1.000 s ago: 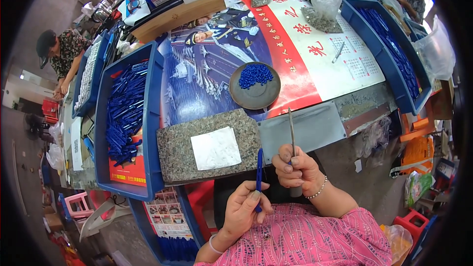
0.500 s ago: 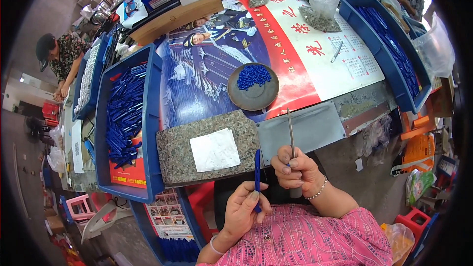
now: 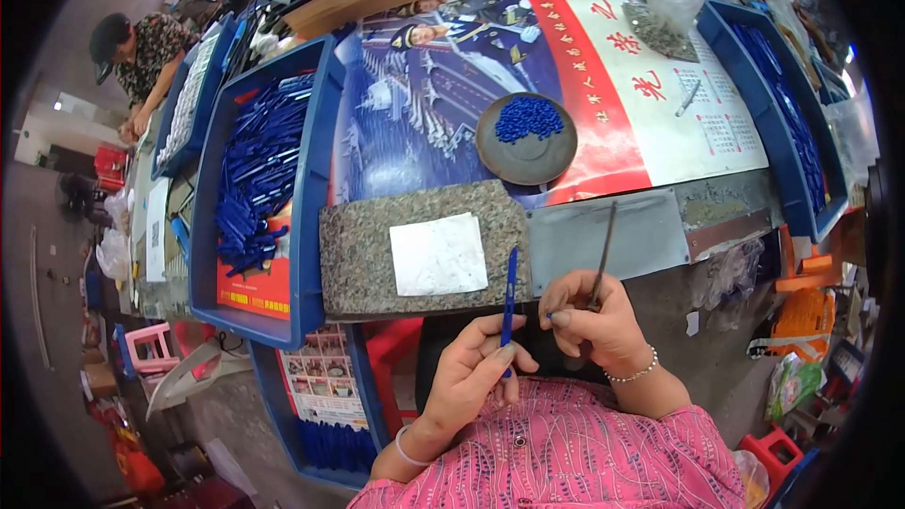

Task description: Assembling blue pen components at a manual workstation.

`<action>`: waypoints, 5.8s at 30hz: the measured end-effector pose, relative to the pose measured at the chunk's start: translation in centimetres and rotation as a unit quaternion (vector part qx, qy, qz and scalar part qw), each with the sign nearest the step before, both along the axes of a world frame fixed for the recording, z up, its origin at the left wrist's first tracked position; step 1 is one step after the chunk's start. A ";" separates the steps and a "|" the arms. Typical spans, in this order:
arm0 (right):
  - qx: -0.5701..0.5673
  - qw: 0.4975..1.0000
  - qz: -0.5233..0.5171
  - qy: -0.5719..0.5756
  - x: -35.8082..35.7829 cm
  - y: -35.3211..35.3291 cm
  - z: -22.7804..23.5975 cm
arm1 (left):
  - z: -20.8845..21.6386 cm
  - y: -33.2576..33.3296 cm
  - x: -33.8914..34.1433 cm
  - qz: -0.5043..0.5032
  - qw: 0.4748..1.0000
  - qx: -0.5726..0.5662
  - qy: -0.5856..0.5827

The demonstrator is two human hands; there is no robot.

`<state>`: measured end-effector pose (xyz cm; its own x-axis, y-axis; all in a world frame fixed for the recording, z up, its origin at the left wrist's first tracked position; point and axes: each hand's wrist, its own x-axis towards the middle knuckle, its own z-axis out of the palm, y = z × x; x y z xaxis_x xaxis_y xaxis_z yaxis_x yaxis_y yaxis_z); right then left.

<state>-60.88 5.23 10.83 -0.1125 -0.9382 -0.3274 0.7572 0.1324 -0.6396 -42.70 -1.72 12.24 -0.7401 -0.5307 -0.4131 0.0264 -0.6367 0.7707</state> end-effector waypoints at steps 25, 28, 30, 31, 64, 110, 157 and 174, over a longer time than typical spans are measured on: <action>-0.056 0.843 0.047 0.533 3.0 -0.1 0.7 | -1.5 1.0 0.1 0.034 0.977 -0.196 -0.075; -0.063 0.834 0.046 0.546 3.0 -0.2 0.9 | -1.7 1.1 0.0 0.035 0.948 -0.295 -0.111; -0.069 0.818 0.036 0.570 3.1 -0.2 0.7 | -1.2 0.9 -0.1 0.012 0.916 -0.372 -0.149; -0.074 0.801 0.026 0.593 3.2 -0.1 0.6 | -0.9 0.8 -0.2 -0.009 0.875 -0.446 -0.186; 0.069 0.962 0.073 0.253 1.7 -0.7 1.4 | -0.4 1.3 0.6 -0.040 0.923 -0.364 -0.118; -0.069 0.799 0.045 0.595 3.5 -7.2 5.7 | -2.9 -3.9 3.8 0.066 0.996 0.049 0.019; 0.039 0.971 0.050 0.230 3.5 -3.6 2.0 | -0.5 -0.4 2.4 0.072 0.750 -0.637 -0.162; 0.046 0.948 0.129 0.286 3.4 -1.7 2.3 | -0.1 1.1 2.0 0.065 0.856 -0.484 -0.168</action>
